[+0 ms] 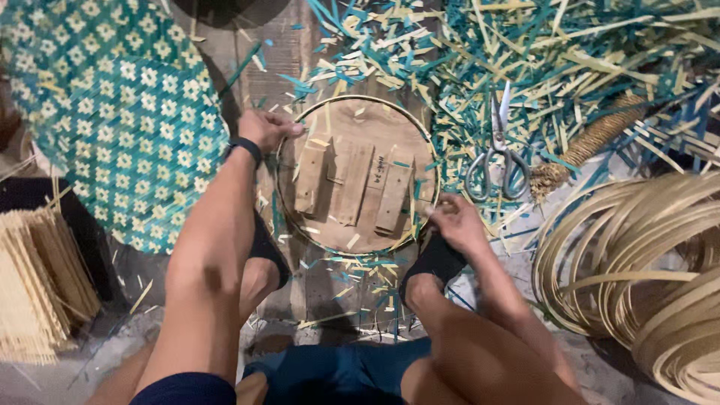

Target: The person trims the excess woven material around the edge of a round basket using scissors. They repeatedly flip the basket, cut the protruding strips, and stack the finished baskets.

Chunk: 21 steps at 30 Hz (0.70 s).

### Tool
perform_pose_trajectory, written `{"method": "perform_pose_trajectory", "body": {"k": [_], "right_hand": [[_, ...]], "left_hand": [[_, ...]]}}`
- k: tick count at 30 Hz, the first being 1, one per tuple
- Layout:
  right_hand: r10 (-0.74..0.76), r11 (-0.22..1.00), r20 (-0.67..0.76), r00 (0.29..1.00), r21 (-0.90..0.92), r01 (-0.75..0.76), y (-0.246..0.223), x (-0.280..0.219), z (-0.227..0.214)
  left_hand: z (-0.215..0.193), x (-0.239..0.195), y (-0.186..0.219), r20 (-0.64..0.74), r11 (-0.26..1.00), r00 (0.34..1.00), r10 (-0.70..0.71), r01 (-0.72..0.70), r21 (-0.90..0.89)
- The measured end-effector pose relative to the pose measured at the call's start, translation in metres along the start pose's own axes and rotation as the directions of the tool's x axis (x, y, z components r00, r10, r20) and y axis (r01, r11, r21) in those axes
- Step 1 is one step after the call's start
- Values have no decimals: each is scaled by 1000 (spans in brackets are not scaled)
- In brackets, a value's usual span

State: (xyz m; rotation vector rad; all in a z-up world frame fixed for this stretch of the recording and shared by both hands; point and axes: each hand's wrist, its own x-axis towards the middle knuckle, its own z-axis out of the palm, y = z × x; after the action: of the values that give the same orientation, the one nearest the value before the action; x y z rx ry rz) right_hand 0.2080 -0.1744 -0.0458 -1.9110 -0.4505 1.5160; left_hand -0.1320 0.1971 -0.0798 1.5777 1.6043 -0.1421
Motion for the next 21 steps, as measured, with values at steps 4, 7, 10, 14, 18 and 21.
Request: {"method": "perform_pose_trajectory", "body": {"k": [4, 7, 10, 14, 18, 21], "right_hand": [[-86, 994, 6, 996, 61, 86, -1, -4, 19], [-3, 990, 20, 1000, 139, 1, 0, -4, 20], [-11, 993, -54, 998, 121, 17, 0, 2, 17], [-148, 988, -143, 979, -65, 139, -3, 23, 4], [-291, 917, -191, 938, 225, 330, 1, 50, -11], [115, 929, 22, 993, 353, -115, 17, 47, -8]], "left_hand": [[23, -70, -44, -157, 994, 982, -106, 100, -42], [41, -124, -77, -68, 941, 954, -291, 273, -199], [52, -140, -86, 28, 734, 932, -361, 302, -608], [63, -137, -65, 22, 595, 897, -441, 311, -741], [98, -161, -41, -12, 468, 926, -377, 179, -865], [132, -199, -36, 238, 514, 930, -280, 355, -781]]}}
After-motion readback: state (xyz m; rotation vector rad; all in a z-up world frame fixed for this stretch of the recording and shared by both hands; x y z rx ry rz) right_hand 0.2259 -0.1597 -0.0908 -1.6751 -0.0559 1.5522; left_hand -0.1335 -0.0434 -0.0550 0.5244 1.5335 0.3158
